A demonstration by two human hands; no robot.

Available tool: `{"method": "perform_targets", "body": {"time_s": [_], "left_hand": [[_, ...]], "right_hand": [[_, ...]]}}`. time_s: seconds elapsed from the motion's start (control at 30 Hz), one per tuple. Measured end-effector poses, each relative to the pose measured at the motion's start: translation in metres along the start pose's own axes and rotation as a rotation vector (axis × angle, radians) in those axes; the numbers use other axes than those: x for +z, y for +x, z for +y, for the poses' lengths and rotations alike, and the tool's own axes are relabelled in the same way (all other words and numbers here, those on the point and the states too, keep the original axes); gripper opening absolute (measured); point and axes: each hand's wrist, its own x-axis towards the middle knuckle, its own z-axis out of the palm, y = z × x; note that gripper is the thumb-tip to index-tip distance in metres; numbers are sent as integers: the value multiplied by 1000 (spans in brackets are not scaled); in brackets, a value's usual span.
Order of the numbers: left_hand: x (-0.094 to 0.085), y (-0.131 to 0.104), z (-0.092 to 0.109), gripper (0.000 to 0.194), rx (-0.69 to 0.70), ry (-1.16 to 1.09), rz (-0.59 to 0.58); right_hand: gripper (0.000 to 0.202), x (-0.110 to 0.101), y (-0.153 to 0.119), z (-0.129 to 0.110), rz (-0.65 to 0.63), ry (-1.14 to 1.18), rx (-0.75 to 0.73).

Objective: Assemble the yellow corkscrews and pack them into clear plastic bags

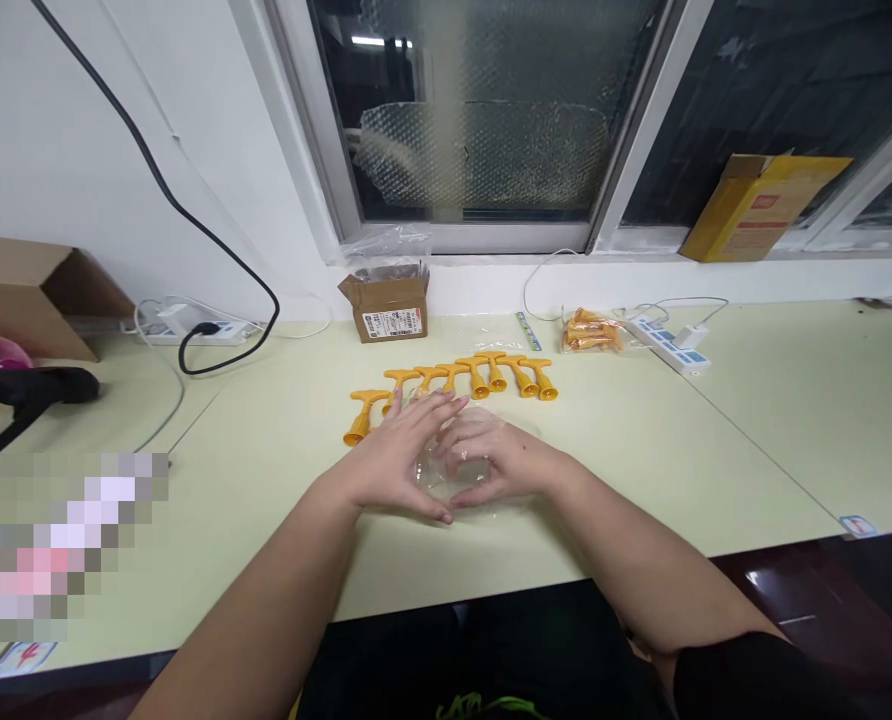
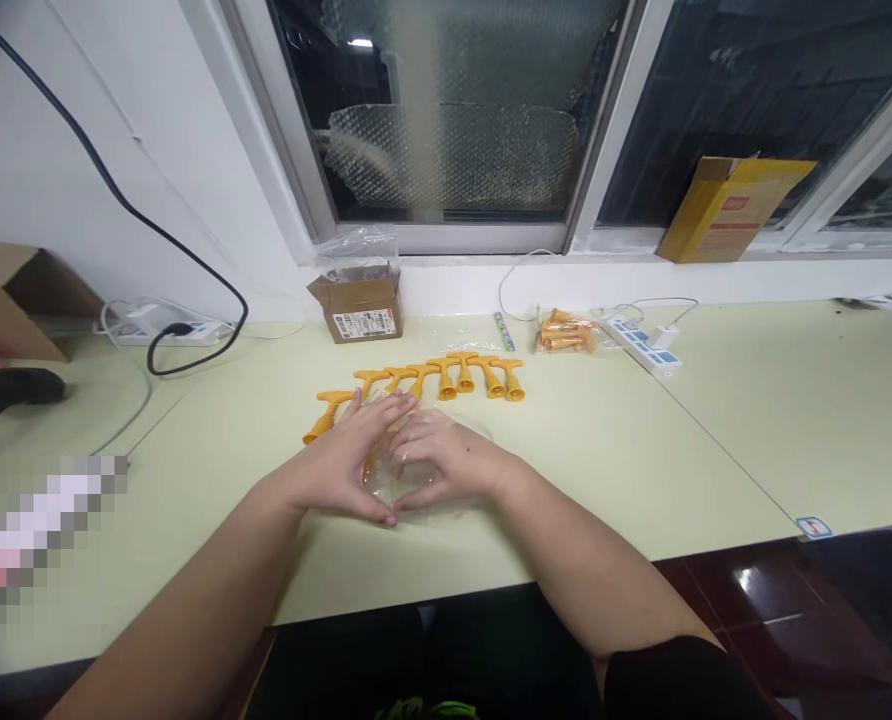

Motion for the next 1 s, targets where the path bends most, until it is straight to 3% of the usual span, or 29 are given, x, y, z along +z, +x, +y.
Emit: {"method": "perform_targets", "body": {"time_s": [0.1,0.2,0.4,0.57,0.63,0.7,0.83,0.9,0.97,1.0], "left_hand": [[2,-1,3,145,5,-52,-32],[1,-3,7,150,1,-100,-55],[0,-5,10,145,-3,-181,-46],[-1,-2,9,137,-1,-212,-21],[-4,-2,9,133,-19,-195,-1],[-7,-2,9,128,-38,-170,21],[-13,-6,1,121,-61,-202,82],[-15,-10,-7,120,-58,-267,157],[-17,-13,-17,121,-36,-344,270],[-19,-14,-23,122,-21,-376,337]], "right_hand": [[40,1,0,-5,-16,-19,24],[43,-2,-1,-10,-56,20,92],[35,-7,-2,-18,-127,148,166],[20,-25,-5,-24,-46,304,168],[20,-37,-9,-25,46,374,195],[31,-48,-16,-22,221,420,264],[42,-66,-29,-3,810,407,390],[41,-73,-33,11,1028,372,467],[36,-75,-35,25,1091,331,588],[32,-73,-35,30,1045,297,662]]}}
